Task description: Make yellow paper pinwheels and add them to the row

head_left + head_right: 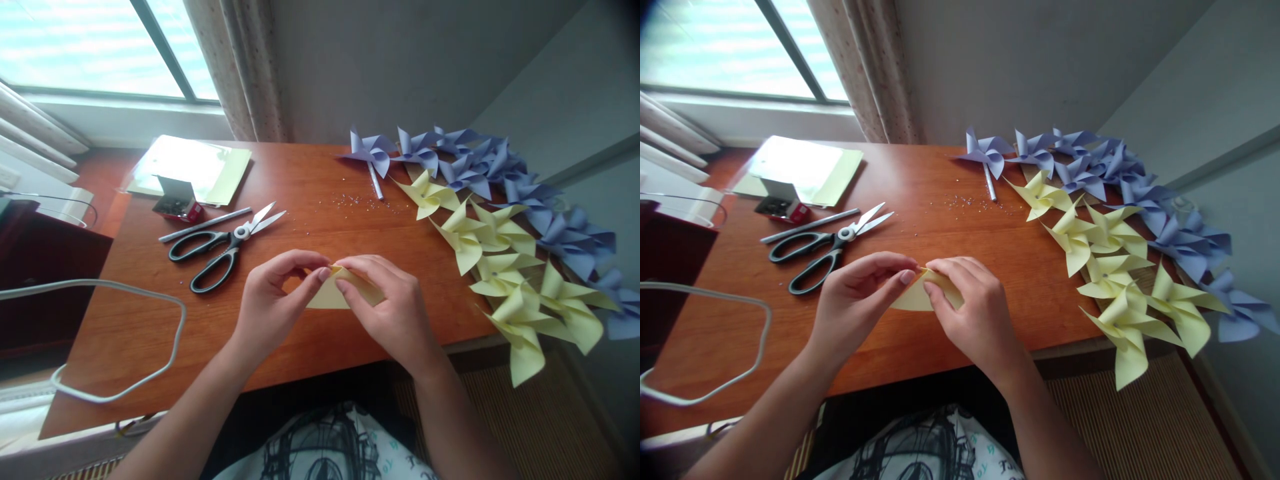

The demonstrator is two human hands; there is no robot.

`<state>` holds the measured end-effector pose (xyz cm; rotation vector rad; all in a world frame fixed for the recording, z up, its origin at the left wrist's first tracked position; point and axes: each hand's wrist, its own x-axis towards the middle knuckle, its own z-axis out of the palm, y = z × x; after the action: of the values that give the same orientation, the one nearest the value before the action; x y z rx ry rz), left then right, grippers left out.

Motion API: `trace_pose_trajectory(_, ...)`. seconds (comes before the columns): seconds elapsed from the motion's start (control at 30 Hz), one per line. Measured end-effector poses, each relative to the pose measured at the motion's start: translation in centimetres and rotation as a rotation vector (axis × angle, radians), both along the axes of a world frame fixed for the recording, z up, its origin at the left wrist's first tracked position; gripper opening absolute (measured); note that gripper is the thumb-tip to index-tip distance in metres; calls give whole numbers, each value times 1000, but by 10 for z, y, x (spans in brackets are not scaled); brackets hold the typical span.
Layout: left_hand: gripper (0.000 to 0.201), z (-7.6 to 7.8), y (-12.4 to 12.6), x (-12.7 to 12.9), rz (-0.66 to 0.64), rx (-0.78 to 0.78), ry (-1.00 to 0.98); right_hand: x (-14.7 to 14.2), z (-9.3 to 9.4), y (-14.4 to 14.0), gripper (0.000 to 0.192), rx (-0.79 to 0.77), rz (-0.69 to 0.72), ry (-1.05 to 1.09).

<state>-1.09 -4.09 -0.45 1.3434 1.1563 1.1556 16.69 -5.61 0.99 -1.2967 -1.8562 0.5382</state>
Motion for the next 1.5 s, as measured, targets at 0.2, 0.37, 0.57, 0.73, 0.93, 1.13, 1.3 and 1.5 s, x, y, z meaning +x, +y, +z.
trace_pose_trajectory(0.2,18,0,8,-13,-113,131,217,9,-4,2,13,-160,-56,148)
trace_pose_trajectory(0.37,11,-3,4,-12,-207,43,238,11,-12,4,12,-239,-48,257)
trace_pose_trajectory(0.57,10,-6,3,-8,-191,28,231,11,-12,6,12,-275,-43,282)
trace_pose_trajectory(0.73,11,-8,1,-7,-147,2,189,10,-13,7,11,-250,-68,334)
trace_pose_trajectory(0.93,20,-11,-7,1,-18,-179,-77,12,-29,10,19,-333,-125,536)
trace_pose_trajectory(1.13,26,-10,-15,8,102,-369,-287,14,-40,11,23,-405,-208,721)
trace_pose_trajectory(1.3,23,-11,-22,14,148,-345,-335,13,-40,9,20,-430,-227,849)
trace_pose_trajectory(1.5,22,-11,-22,14,182,-326,-308,13,-40,6,18,-443,-220,906)
